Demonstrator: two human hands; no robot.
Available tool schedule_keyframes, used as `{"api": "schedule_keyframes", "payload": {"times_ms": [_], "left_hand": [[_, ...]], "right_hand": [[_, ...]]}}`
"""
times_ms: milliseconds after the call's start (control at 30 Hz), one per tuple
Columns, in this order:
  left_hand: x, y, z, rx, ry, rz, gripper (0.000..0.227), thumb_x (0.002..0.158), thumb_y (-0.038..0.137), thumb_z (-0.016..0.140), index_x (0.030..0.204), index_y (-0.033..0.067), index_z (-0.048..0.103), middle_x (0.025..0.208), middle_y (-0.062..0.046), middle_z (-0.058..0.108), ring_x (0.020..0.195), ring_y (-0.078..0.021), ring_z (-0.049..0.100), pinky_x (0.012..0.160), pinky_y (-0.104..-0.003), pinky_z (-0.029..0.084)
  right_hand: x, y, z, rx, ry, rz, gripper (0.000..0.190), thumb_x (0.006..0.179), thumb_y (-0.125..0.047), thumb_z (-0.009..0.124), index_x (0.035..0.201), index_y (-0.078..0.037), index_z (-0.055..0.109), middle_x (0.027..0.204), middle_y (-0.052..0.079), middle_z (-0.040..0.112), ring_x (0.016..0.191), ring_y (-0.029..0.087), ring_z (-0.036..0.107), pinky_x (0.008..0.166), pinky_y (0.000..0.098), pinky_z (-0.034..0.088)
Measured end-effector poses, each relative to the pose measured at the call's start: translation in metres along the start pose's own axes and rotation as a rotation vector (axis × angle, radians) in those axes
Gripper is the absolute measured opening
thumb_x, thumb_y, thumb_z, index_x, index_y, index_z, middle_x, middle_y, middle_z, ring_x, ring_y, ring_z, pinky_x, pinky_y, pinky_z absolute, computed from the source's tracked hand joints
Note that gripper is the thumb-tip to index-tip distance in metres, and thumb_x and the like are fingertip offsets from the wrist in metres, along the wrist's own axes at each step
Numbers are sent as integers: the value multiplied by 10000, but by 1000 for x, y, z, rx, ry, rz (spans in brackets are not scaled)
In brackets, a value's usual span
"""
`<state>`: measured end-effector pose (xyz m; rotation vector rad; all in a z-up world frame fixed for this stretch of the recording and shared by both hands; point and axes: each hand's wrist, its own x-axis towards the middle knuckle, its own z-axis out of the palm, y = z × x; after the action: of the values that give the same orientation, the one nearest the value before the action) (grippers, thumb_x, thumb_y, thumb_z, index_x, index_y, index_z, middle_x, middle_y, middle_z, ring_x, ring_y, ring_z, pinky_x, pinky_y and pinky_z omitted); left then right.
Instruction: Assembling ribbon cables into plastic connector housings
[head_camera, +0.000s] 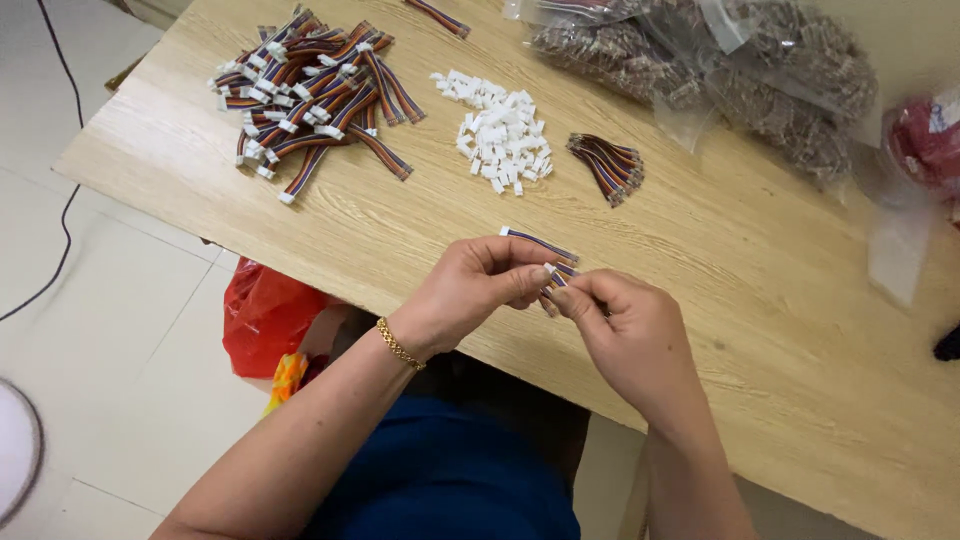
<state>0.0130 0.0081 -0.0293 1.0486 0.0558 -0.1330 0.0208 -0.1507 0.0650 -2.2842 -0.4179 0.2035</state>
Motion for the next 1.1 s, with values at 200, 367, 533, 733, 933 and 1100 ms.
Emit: {"api": "schedule_keyframes", "payload": {"times_ms": [200,367,533,733,933,1100], "left_hand": [[-5,0,2,59,1,-30,218,847,111,737,1035,4,704,776,-99,700,679,-93,650,613,-200,576],[0,-12,-8,34,7,-65,211,854,102,726,1033,-5,692,791,-106,699,673,-101,656,613,-208,581],[1,-14,-11,-123,26,-110,197,851,99,731,1010,-12,693,785,-122,688,677,-134,664,624,-257,596],[1,-16,-10,-107,10,-68,194,857,98,730,1012,-11,691,754,-89,648,675,-116,625,617,-234,560],[-6,1,-3,-2,19,10,175,854,72,726,1012,-3,709,710,-83,658,653,-98,622,584,-207,516],[-7,0,-7,17,43,-7,190,840,65,734,1010,-18,712,749,-88,669,695,-114,651,659,-237,576]], "right_hand": [[3,1,0,-67,1,-22,157,889,-211,682,765,-126,727,637,95,694,619,249,670,630,341,515],[6,14,5,26,-52,32,172,899,-218,673,784,-108,737,620,105,687,601,167,612,631,328,509],[8,15,4,240,-107,152,151,910,-165,656,872,-46,742,648,48,654,669,142,559,672,300,499],[9,4,2,105,-114,89,188,930,-159,620,821,-57,734,618,56,655,663,141,535,667,322,502],[6,-2,6,-152,1,-78,160,905,-227,663,761,-174,710,623,21,677,660,224,682,650,322,525],[10,6,7,41,-71,17,130,913,-154,632,846,-108,734,644,45,671,664,190,604,668,329,514]]}}
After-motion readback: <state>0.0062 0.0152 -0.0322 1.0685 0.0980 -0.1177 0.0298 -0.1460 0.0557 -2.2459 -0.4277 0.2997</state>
